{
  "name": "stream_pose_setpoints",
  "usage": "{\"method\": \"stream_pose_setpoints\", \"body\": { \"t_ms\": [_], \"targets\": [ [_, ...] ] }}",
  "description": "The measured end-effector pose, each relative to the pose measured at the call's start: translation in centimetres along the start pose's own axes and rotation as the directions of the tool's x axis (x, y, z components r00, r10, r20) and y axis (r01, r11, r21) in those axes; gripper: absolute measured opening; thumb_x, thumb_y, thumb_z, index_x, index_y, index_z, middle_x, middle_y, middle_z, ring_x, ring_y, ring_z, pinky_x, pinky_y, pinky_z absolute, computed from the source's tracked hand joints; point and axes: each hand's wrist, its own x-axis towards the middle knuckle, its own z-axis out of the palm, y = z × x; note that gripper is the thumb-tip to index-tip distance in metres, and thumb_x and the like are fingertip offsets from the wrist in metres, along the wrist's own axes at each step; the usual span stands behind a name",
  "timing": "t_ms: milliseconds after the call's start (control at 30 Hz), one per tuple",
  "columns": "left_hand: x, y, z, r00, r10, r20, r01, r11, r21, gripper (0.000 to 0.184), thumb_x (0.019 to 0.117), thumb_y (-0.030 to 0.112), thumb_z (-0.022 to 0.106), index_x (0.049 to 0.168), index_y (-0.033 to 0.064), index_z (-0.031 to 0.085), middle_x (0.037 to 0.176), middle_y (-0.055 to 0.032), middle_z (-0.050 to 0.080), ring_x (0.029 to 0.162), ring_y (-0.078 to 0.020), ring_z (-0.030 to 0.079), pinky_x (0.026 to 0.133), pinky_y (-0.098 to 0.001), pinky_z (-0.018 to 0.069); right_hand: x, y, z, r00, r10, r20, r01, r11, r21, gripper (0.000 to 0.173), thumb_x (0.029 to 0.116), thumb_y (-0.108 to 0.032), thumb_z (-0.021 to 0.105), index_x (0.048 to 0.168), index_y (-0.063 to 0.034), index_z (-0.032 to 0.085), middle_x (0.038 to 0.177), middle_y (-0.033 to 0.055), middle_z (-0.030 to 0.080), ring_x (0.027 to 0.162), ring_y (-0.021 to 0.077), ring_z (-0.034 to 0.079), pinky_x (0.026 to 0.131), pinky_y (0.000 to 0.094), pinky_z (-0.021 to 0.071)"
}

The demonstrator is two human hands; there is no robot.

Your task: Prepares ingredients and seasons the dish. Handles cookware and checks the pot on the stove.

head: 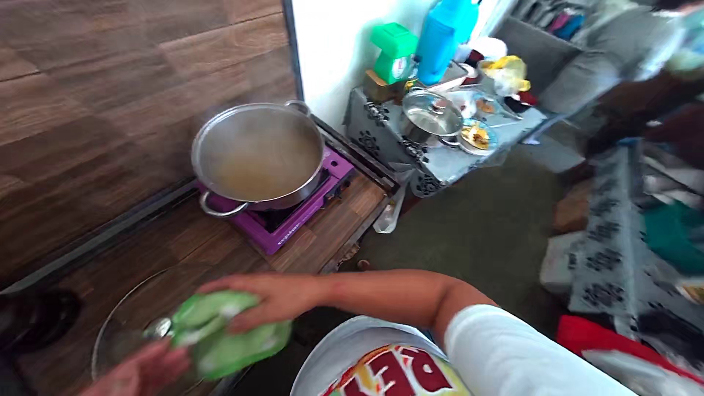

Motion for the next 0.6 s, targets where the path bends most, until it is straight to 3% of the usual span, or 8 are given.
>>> {"method": "stream_pose_setpoints", "body": {
  "t_ms": [100, 167, 233, 267, 333, 433, 533, 600],
  "targets": [
    [6.3, -0.1, 2.1, 0.971, -0.091, -0.219, 0.150, 0.950, 0.272, 0.044, 0.1091, 0.032, 0.044, 0.130, -0.0034, 0.060, 0.106, -0.0052, 0.068, 0.087, -0.0052, 0.067, 0.079, -0.0258, 0.0581, -6.0, -0.1, -7.6, 0.982, 0.184, -0.045, -0.163, 0.941, 0.296, 0.054, 0.0989, -0.008, 0.056, 0.150, -0.0002, 0.043, 0.130, 0.0147, 0.065, 0.110, 0.0182, 0.067, 0.097, 0.0375, 0.0566],
    [10.5, -0.1, 4.5, 0.905, -0.272, -0.327, 0.375, 0.872, 0.314, 0.053, 0.1091, 0.042, 0.039, 0.133, -0.0001, 0.060, 0.114, -0.0152, 0.067, 0.092, -0.0151, 0.067, 0.083, -0.0357, 0.0559, -10.1, 0.0, -12.6, 0.954, 0.253, -0.162, -0.160, 0.884, 0.439, 0.045, 0.1028, -0.015, 0.051, 0.147, -0.0050, 0.048, 0.120, 0.0080, 0.070, 0.102, 0.0152, 0.070, 0.091, 0.0364, 0.0595],
    [14.2, -0.9, 6.9, 0.825, -0.446, -0.347, 0.533, 0.818, 0.215, 0.060, 0.1101, 0.047, 0.033, 0.137, -0.0011, 0.057, 0.124, -0.0224, 0.064, 0.103, -0.0279, 0.066, 0.091, -0.0489, 0.0521, -13.4, 0.0, -17.5, 0.916, 0.254, -0.311, -0.088, 0.883, 0.461, 0.043, 0.1065, -0.023, 0.046, 0.147, -0.0082, 0.049, 0.121, 0.0049, 0.072, 0.103, 0.0144, 0.071, 0.090, 0.0355, 0.0608],
    [15.7, -1.6, 7.9, 0.794, -0.500, -0.344, 0.576, 0.800, 0.168, 0.062, 0.1104, 0.049, 0.030, 0.135, -0.0015, 0.057, 0.122, -0.0210, 0.064, 0.100, -0.0272, 0.065, 0.089, -0.0480, 0.0520, -14.7, 0.2, -20.0, 0.905, 0.230, -0.358, -0.041, 0.885, 0.464, 0.047, 0.1077, -0.029, 0.045, 0.150, -0.0084, 0.046, 0.126, 0.0062, 0.070, 0.108, 0.0160, 0.070, 0.093, 0.0371, 0.0601],
    [18.0, -2.4, 9.9, 0.742, -0.560, -0.369, 0.621, 0.781, 0.062, 0.060, 0.1107, 0.049, 0.029, 0.126, 0.0002, 0.060, 0.102, -0.0098, 0.061, 0.080, -0.0148, 0.060, 0.074, -0.0342, 0.0522, -16.7, 0.9, -24.6, 0.883, 0.201, -0.425, 0.030, 0.878, 0.478, 0.058, 0.1068, -0.041, 0.048, 0.155, -0.0089, 0.040, 0.134, 0.0092, 0.066, 0.115, 0.0193, 0.067, 0.098, 0.0399, 0.0582],
    [19.4, -3.1, 11.6, 0.689, -0.566, -0.453, 0.579, 0.806, -0.125, 0.043, 0.1110, 0.041, 0.037, 0.107, 0.0075, 0.063, 0.073, 0.0028, 0.055, 0.057, -0.0042, 0.052, 0.055, -0.0199, 0.0468, -17.4, 1.4, -29.9, 0.818, 0.221, -0.532, 0.095, 0.859, 0.504, 0.061, 0.1054, -0.045, 0.050, 0.153, -0.0085, 0.041, 0.131, 0.0094, 0.067, 0.113, 0.0198, 0.069, 0.095, 0.0397, 0.0598],
    [19.4, -2.8, 11.9, 0.649, -0.576, -0.497, 0.602, 0.788, -0.127, 0.039, 0.1107, 0.040, 0.039, 0.103, 0.0099, 0.063, 0.070, 0.0051, 0.054, 0.053, -0.0023, 0.049, 0.051, -0.0174, 0.0436, -14.9, 1.1, -34.1, 0.768, 0.248, -0.590, 0.098, 0.865, 0.491, 0.049, 0.1109, -0.037, 0.034, 0.149, -0.0081, 0.042, 0.123, 0.0092, 0.070, 0.108, 0.0195, 0.070, 0.092, 0.0399, 0.0608],
    [19.1, -2.3, 12.0, 0.611, -0.559, -0.560, 0.641, 0.765, -0.063, 0.043, 0.1094, 0.043, 0.042, 0.110, 0.0065, 0.065, 0.079, 0.0021, 0.056, 0.056, -0.0029, 0.047, 0.053, -0.0192, 0.0417, -11.8, 0.8, -36.5, 0.752, 0.235, -0.616, 0.062, 0.905, 0.421, 0.047, 0.1126, -0.032, 0.025, 0.151, -0.0106, 0.043, 0.121, 0.0084, 0.069, 0.106, 0.0182, 0.070, 0.091, 0.0390, 0.0602]
  ]
}}
